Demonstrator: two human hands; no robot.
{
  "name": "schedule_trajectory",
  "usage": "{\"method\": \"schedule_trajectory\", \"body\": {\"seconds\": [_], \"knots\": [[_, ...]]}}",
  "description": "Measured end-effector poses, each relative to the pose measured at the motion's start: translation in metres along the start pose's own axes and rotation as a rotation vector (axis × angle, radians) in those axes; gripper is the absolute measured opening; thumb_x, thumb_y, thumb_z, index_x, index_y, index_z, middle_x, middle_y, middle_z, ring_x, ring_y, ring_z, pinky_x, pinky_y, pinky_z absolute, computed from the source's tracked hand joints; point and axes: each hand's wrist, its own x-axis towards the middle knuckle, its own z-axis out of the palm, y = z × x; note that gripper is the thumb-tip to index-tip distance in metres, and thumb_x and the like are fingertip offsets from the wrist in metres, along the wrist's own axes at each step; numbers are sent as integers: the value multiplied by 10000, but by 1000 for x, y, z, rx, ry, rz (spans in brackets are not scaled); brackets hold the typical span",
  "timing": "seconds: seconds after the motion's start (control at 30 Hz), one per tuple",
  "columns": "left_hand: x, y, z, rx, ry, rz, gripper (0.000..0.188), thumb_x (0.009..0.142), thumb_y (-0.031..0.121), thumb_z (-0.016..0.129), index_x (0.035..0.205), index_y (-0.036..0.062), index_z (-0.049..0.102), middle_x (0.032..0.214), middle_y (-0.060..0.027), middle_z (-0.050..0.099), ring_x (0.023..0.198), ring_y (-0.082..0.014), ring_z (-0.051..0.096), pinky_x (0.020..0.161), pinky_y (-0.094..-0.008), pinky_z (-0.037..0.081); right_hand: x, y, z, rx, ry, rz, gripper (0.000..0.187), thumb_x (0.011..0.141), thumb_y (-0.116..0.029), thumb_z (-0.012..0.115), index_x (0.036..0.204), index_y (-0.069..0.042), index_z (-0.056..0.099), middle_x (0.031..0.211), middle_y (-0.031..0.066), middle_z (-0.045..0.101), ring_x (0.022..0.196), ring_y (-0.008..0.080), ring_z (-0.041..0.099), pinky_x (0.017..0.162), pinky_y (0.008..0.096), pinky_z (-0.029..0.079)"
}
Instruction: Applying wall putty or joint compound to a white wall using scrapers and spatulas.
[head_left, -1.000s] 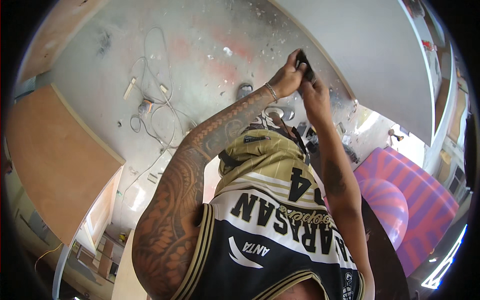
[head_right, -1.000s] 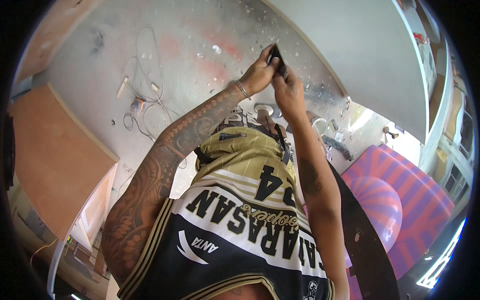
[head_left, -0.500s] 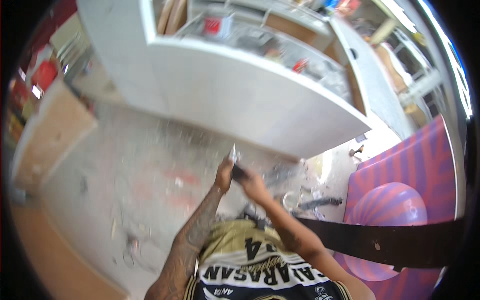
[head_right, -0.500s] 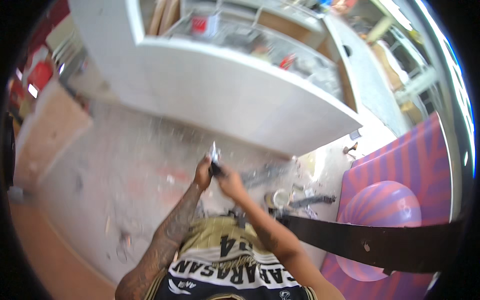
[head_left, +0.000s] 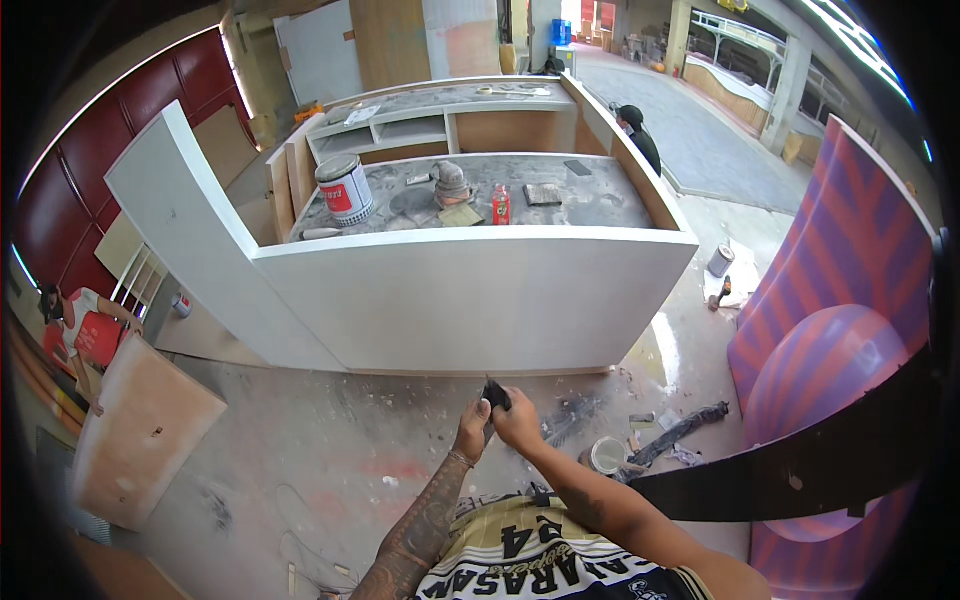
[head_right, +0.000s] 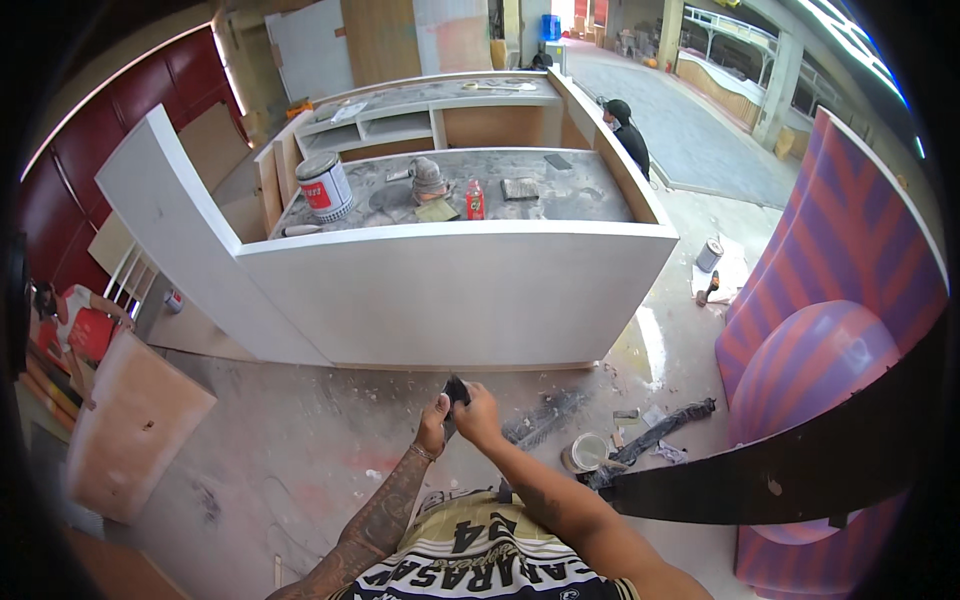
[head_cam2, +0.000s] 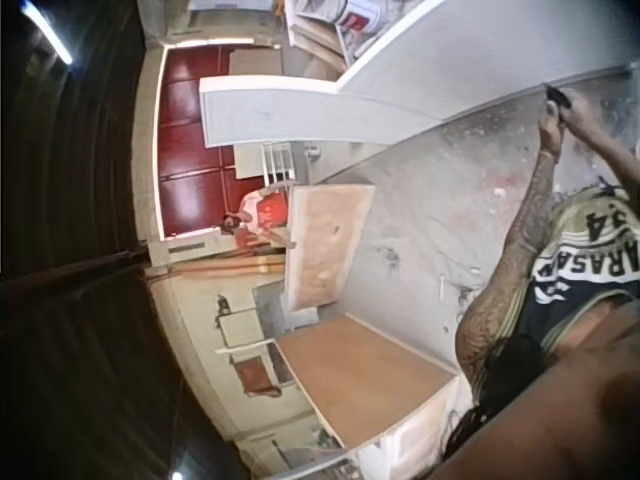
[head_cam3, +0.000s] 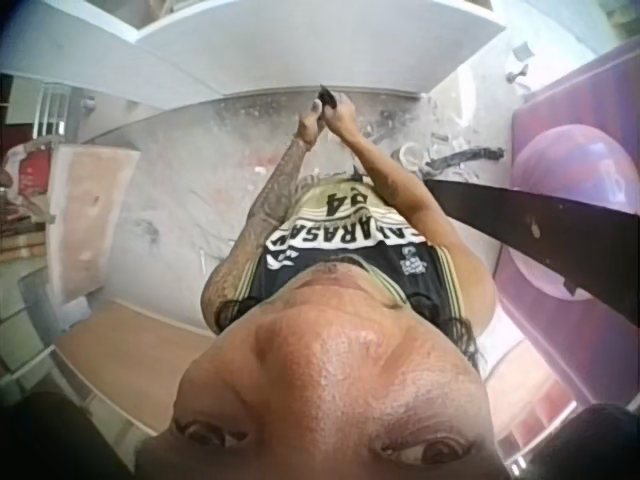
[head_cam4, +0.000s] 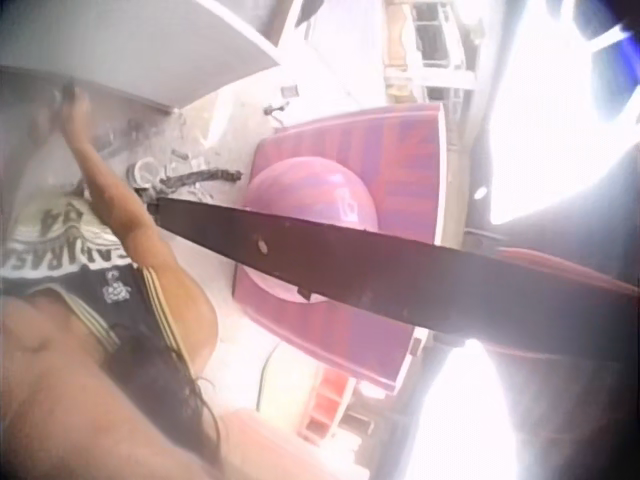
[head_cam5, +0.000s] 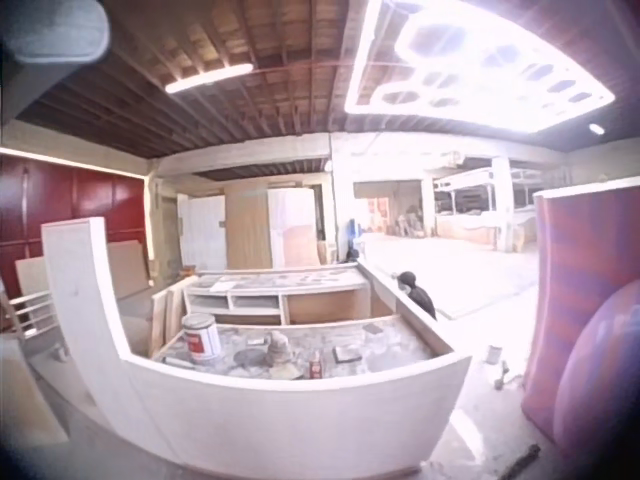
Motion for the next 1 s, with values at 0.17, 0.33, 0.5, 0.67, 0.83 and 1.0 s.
{"method": "schedule_trajectory", "body": {"seconds": [0.17,0.33,0.5,0.67,0.83,1.0], "knots": [[3,-18,-1,-422,149,-261,452,981,435,447,1071,24,613,1036,-81,596,955,-181,560,849,-299,431,-5,1,-12,-25,-137,59,336,758,-87,566,1081,-26,639,1007,228,635,947,419,604,837,440,487],[-5,-15,-1,-660,121,-80,578,965,514,399,1284,39,480,1137,-76,580,1050,-214,563,942,-366,442,-27,2,-9,-42,-382,-233,373,751,-45,562,1121,-33,610,1039,223,623,972,393,595,837,396,487],[-14,-1,2,-663,127,-173,513,968,432,469,1235,-5,504,1150,-99,573,1096,-201,536,993,-346,386,-22,6,-5,39,-210,-172,390,737,-31,547,1122,-36,604,994,216,599,939,417,573,829,439,476],[-21,-33,3,-434,159,-223,388,973,388,488,1101,31,572,1015,-31,577,928,-130,536,850,-291,419,-23,33,10,12,-185,3,393,730,-69,546,1116,-48,617,1012,222,604,933,414,575,838,450,470],[-10,-33,-1,-664,295,-180,435,974,417,465,1138,23,546,1006,-54,596,933,-171,568,873,-323,436,-16,8,-12,-1,-138,-23,331,745,-102,557,1062,-54,636,1006,221,615,901,408,588,814,446,476],[-1,4,37,-661,143,-209,567,975,457,428,1293,-10,478,1243,-128,561,1162,-239,530,1013,-374,388,-13,-1,-25,-6,-162,-80,349,769,-114,573,1107,-40,612,973,213,593,919,403,583,799,436,480]]}}
